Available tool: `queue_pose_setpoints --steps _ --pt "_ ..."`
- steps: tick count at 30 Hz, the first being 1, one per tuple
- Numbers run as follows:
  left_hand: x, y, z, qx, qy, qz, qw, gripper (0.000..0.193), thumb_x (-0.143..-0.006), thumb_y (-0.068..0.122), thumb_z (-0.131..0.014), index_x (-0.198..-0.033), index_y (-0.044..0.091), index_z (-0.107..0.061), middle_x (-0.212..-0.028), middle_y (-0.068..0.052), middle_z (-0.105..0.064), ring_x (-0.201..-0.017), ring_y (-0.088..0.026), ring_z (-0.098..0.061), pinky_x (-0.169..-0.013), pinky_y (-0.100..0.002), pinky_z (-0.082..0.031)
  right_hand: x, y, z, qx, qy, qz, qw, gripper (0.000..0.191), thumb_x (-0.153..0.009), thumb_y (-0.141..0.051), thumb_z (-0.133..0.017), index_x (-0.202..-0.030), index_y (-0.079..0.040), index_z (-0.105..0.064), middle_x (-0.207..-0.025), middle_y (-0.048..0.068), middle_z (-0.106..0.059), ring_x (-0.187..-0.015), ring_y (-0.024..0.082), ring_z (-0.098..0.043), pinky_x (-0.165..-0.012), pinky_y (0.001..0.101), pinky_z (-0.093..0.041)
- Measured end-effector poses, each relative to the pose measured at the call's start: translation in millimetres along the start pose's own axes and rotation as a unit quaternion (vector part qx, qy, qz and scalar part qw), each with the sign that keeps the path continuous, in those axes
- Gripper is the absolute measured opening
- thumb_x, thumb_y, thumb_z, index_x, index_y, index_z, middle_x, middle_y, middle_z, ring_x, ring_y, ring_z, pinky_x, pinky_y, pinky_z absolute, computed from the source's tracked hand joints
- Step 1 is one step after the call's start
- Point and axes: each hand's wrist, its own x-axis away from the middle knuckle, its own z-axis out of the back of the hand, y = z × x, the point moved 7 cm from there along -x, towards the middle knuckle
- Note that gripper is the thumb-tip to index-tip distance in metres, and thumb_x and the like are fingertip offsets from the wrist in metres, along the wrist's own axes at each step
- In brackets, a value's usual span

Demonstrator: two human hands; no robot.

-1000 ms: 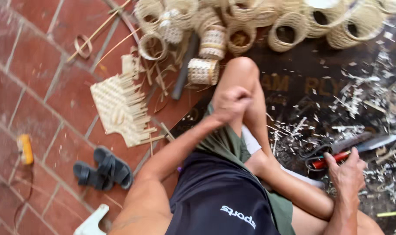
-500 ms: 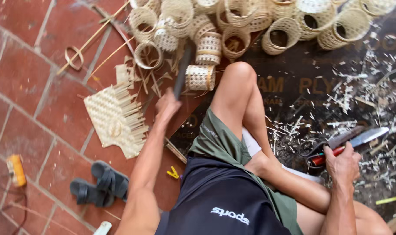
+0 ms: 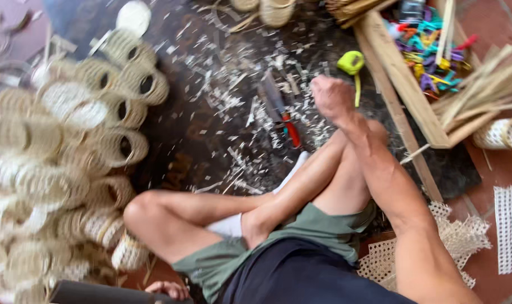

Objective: The person sits on the floor and assembles small woven baskets by rolling perforated bamboo sheets into cylinders and securing them with thin bamboo rings. They use a knife to trim excess material and a cylindrical tool to shape the rings.

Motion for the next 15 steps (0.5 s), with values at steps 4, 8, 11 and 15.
queue_pose_setpoints --steps 4,8,11,15 --pt "-40 30 -135 0.088 -0.204 -0.05 0.974 0.041 -0.086 0.0 -0.066 -0.124 -0.003 -0.051 -0.097 -0.017 -0.062 -0.087 -0.029 -0.063 -0.081 -0.049 -0.055 -42 128 105 -0.007 0.224 -0.013 0.974 0.012 -0.1 -0.017 -0.069 -0.094 -0.006 -0.069 -0.087 0.018 -0.07 -0.079 0.039 -0.068 -0.067 0.0496 -0.053" --pt "-69 16 -242 0.043 -0.22 0.003 0.974 0.046 -0.096 0.017 -0.064 -0.139 0.004 -0.051 -0.086 -0.014 -0.057 -0.071 -0.025 -0.057 -0.065 -0.042 -0.052 -78 257 171 -0.013 0.196 -0.206 0.958 0.016 -0.094 -0.015 -0.063 -0.094 -0.007 -0.078 -0.087 0.016 -0.075 -0.077 0.033 -0.074 -0.068 0.0427 -0.056" --pt "-90 2 -277 0.067 -0.197 0.039 0.977 0.047 -0.105 0.041 -0.054 -0.145 0.019 -0.046 -0.086 -0.013 -0.058 -0.065 -0.024 -0.057 -0.055 -0.042 -0.052 -121 286 197 0.047 0.199 -0.196 0.959 0.018 -0.085 -0.012 -0.066 -0.093 -0.007 -0.081 -0.088 0.02 -0.075 -0.076 0.038 -0.071 -0.068 0.0455 -0.054" --pt "-104 -4 -276 0.063 -0.185 0.068 0.978 0.046 -0.1 0.04 -0.054 -0.139 0.016 -0.044 -0.094 -0.011 -0.059 -0.075 -0.025 -0.063 -0.061 -0.045 -0.057 -197 264 189 0.073 0.183 -0.099 0.975 0.018 -0.088 -0.01 -0.062 -0.091 -0.006 -0.08 -0.088 0.021 -0.073 -0.077 0.038 -0.071 -0.072 0.0483 -0.055"
